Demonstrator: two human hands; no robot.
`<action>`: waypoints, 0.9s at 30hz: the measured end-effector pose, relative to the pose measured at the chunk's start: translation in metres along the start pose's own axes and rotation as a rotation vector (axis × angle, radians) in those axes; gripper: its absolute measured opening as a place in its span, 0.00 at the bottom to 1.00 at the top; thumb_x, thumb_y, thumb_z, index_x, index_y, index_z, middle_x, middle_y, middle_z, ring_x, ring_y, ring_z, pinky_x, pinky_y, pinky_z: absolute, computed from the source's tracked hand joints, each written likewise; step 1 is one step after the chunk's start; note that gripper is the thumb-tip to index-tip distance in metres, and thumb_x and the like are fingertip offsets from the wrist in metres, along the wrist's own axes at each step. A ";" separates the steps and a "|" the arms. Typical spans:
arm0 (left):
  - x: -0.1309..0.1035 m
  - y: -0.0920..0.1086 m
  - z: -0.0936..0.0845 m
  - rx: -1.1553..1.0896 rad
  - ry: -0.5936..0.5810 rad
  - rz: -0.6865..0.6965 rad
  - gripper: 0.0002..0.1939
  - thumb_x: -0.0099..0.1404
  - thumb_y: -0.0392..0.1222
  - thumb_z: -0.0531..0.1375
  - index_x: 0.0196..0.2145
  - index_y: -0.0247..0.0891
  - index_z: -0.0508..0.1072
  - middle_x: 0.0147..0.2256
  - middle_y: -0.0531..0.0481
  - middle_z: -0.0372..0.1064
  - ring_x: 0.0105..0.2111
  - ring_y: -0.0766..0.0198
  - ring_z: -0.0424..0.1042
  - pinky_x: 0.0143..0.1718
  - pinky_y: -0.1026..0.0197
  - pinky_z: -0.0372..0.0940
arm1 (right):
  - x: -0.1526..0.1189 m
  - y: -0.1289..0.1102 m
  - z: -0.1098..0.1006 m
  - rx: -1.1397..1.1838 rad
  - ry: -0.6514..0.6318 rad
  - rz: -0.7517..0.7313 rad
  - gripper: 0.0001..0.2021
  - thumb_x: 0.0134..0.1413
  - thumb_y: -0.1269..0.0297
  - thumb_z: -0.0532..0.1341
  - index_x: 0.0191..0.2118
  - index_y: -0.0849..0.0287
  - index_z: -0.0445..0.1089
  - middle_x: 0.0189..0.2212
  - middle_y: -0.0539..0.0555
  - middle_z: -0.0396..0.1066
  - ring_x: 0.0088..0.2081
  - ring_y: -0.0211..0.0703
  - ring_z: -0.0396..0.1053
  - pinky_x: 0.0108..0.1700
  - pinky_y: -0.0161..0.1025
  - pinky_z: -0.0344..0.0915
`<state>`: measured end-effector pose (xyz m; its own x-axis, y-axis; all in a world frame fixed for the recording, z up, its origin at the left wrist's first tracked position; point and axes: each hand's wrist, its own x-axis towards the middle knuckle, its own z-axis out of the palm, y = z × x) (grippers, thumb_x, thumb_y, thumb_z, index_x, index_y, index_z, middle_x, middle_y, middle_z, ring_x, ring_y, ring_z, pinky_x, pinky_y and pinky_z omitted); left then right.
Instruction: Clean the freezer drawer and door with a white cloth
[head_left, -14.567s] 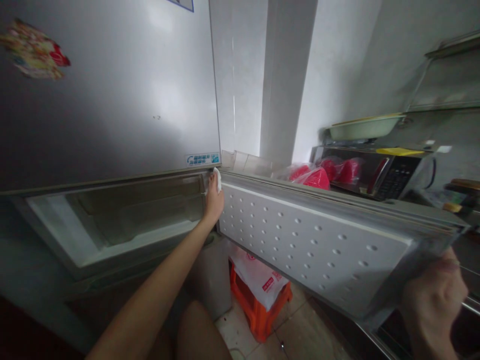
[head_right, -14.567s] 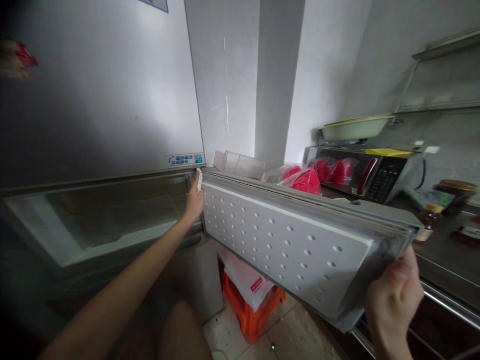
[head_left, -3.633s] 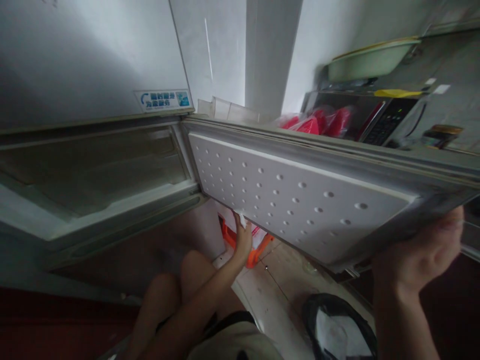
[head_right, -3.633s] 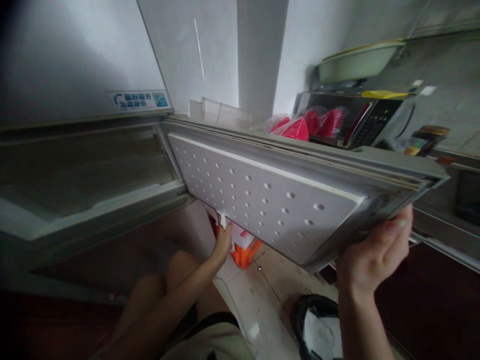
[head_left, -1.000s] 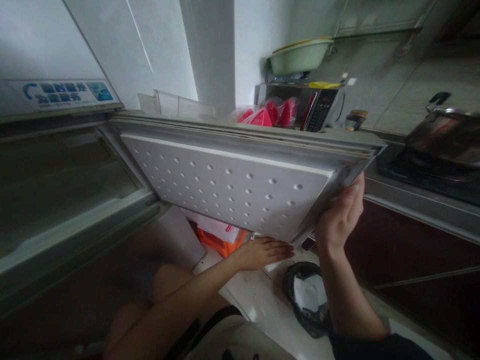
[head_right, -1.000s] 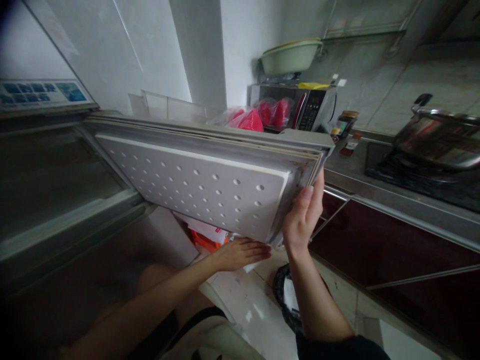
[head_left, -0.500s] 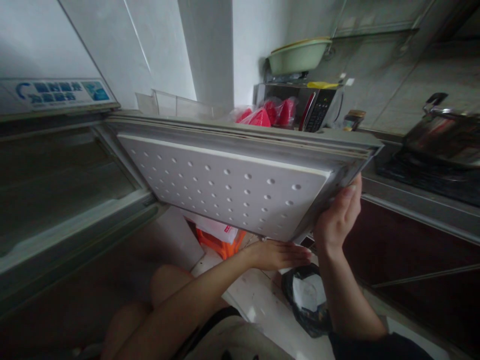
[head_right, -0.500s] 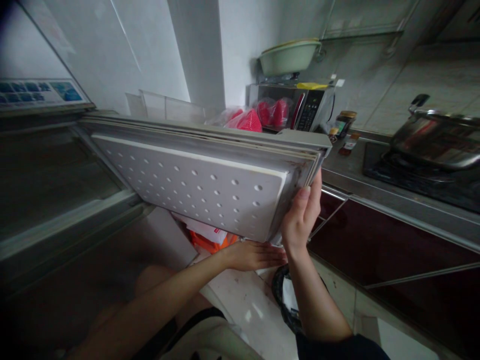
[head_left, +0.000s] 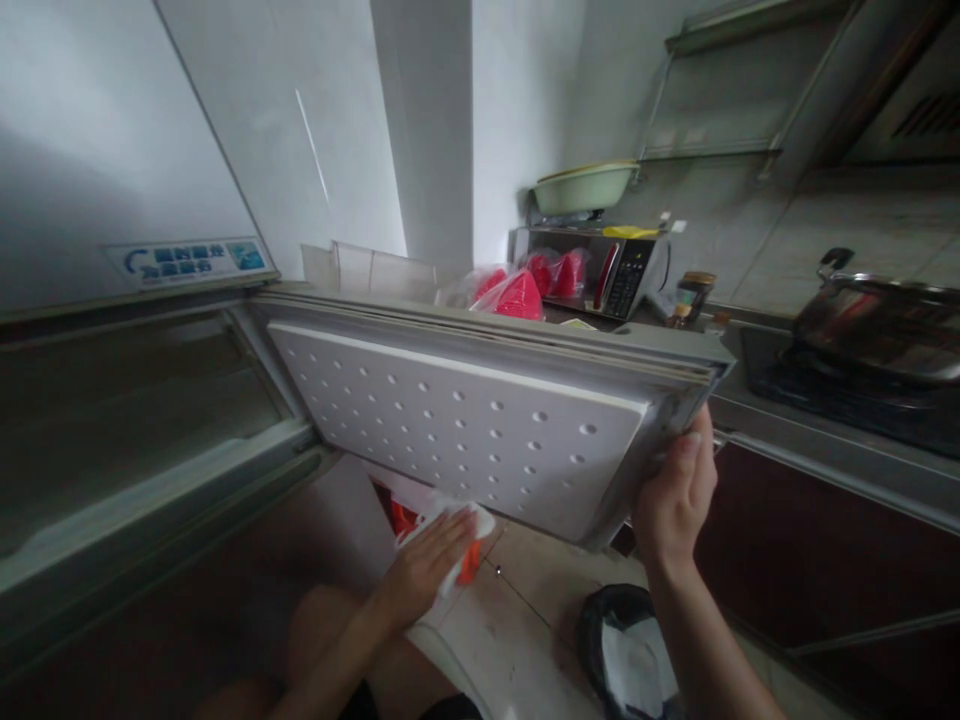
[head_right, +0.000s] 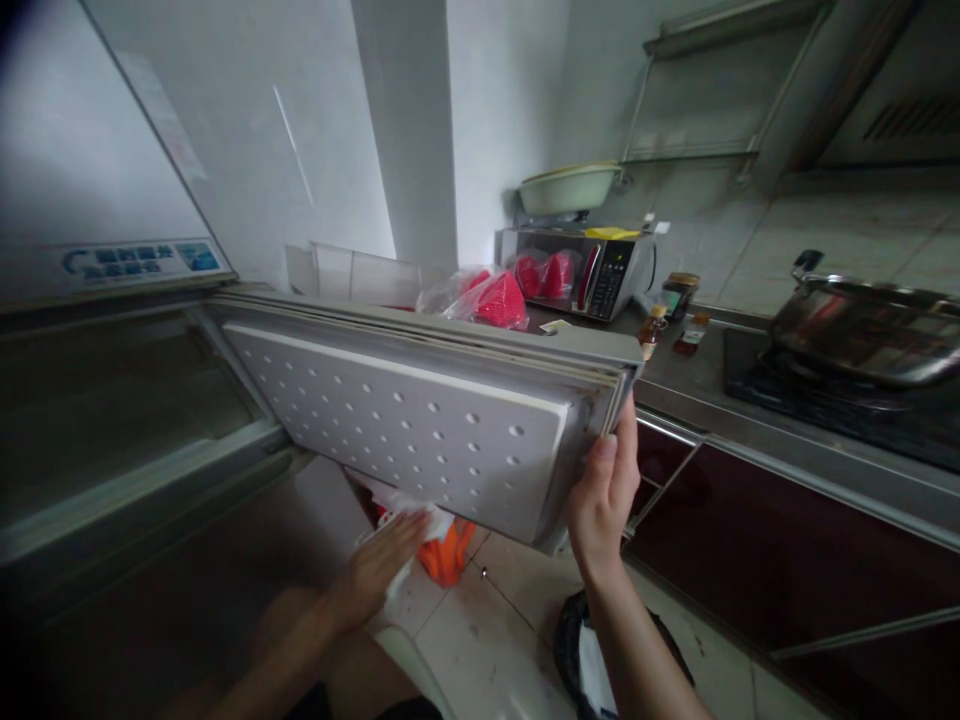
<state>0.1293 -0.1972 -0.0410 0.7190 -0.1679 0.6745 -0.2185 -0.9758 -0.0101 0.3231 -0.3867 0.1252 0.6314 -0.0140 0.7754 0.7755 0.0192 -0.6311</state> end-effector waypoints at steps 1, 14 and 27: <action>-0.013 -0.003 -0.011 -0.009 0.067 -0.110 0.30 0.66 0.25 0.43 0.64 0.40 0.51 0.55 0.46 0.67 0.58 0.64 0.62 0.58 0.58 0.61 | -0.002 -0.001 -0.001 -0.005 0.003 0.009 0.26 0.65 0.53 0.45 0.62 0.60 0.55 0.55 0.59 0.63 0.59 0.52 0.57 0.60 0.54 0.50; 0.114 -0.033 -0.144 0.018 0.537 -0.355 0.30 0.66 0.28 0.47 0.63 0.48 0.52 0.63 0.50 0.53 0.63 0.61 0.52 0.64 0.53 0.48 | -0.021 -0.027 -0.012 -0.064 -0.007 0.038 0.28 0.65 0.50 0.43 0.62 0.63 0.55 0.54 0.62 0.62 0.58 0.57 0.58 0.58 0.54 0.51; 0.128 -0.049 -0.122 0.084 0.400 -0.386 0.35 0.62 0.26 0.46 0.65 0.45 0.46 0.66 0.49 0.44 0.66 0.59 0.43 0.66 0.47 0.39 | -0.026 -0.040 -0.014 -0.064 -0.015 0.104 0.31 0.64 0.47 0.42 0.63 0.64 0.54 0.56 0.61 0.61 0.59 0.62 0.54 0.60 0.56 0.49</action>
<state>0.1514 -0.1537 0.1363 0.4262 0.2536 0.8683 0.0758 -0.9665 0.2451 0.2761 -0.4016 0.1297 0.7086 -0.0007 0.7056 0.7049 -0.0438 -0.7079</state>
